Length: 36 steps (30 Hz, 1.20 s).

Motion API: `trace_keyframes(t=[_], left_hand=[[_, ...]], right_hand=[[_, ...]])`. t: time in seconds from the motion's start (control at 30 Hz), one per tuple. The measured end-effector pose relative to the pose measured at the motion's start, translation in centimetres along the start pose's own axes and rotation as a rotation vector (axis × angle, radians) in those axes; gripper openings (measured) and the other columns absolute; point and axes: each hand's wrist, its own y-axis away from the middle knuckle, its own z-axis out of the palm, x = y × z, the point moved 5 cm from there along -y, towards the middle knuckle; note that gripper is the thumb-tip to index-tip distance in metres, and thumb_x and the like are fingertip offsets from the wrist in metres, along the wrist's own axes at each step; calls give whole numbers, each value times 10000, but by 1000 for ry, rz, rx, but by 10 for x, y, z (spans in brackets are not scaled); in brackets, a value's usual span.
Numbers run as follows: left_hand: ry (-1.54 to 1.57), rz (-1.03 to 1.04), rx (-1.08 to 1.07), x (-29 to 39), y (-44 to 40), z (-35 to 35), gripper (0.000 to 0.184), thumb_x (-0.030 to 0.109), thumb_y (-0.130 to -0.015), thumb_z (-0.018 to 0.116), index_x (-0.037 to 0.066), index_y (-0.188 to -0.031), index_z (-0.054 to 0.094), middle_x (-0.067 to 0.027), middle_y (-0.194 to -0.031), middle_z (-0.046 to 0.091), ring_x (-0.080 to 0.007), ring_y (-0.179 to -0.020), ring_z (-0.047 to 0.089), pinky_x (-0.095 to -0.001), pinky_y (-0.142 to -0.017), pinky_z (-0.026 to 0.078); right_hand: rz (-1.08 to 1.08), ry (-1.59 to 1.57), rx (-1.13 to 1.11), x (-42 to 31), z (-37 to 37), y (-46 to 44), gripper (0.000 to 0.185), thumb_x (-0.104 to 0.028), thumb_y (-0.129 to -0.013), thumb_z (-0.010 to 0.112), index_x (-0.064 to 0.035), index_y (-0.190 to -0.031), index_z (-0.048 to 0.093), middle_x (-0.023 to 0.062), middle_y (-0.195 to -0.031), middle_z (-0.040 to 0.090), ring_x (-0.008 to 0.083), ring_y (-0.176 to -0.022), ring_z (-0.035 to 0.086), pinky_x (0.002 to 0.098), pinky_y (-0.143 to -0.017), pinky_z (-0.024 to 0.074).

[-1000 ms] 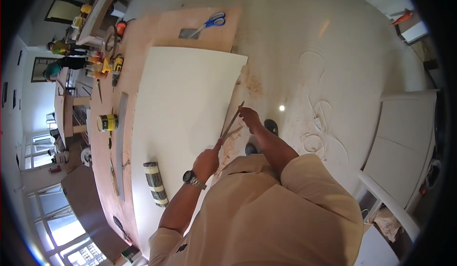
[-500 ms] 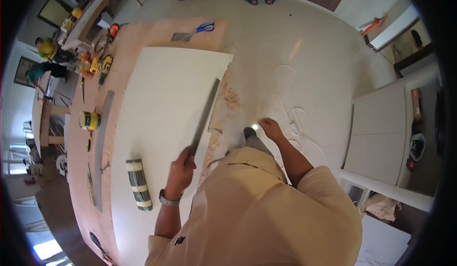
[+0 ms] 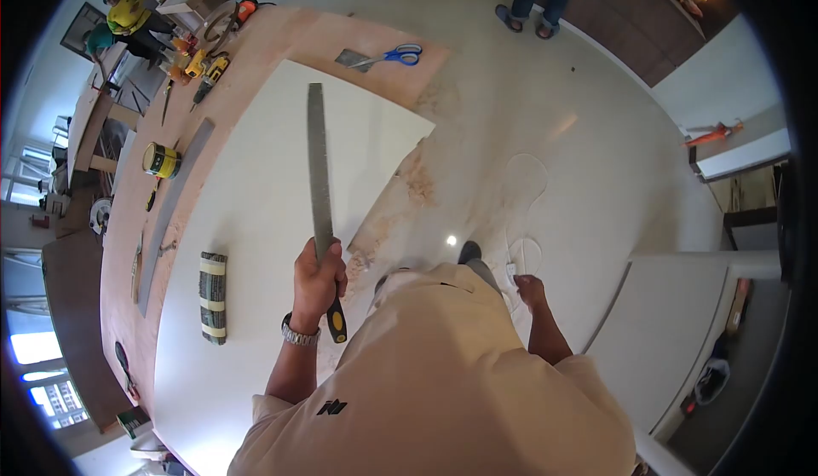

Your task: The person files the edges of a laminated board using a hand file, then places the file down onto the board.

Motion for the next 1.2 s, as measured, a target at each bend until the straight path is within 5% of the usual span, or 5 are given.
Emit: trace_keyframes(t=[0.37,0.87,0.97,1.07,1.2], left_hand=[[-785,333,3,58,-35,83,191,165,-909,650,39,-1044,600,-213,-729,620,-410,-629,601,-439,-548,470],[-491,182,306,20,-83,55,163,145,-908,630,11,-996,606,-205,-665,600,-421,-638,592,-460,-558,458],[-454,200,456,19,-78,61,145,159,-943,612,15,-948,591,-102,-587,559,-237,-507,531,-356,-517,436],[-358,154,517,6,-76,71,167,180,-952,601,14,-956,590,-98,-603,563,-221,-520,533,-354,-526,438],[-291,-52,610,-12,-69,88,205,208,-939,610,27,-1033,587,-180,-673,608,-382,-608,586,-432,-552,438]], right_hand=[[-474,-218,43,-257,-119,-92,331,-260,-937,638,23,-1109,653,81,-931,688,153,-802,635,290,-760,512],[-810,24,-647,-553,31,-77,260,-190,-955,650,14,-1117,639,21,-965,662,78,-886,595,231,-813,492],[-822,32,-738,-580,50,-68,273,-196,-952,658,21,-1116,635,23,-965,661,81,-883,597,233,-820,496],[-785,31,-813,-598,68,-58,282,-204,-952,658,20,-1122,634,21,-978,663,76,-883,598,233,-830,497],[-912,133,-876,-598,89,-87,273,-212,-944,666,12,-1099,651,24,-946,668,70,-845,589,231,-783,492]])
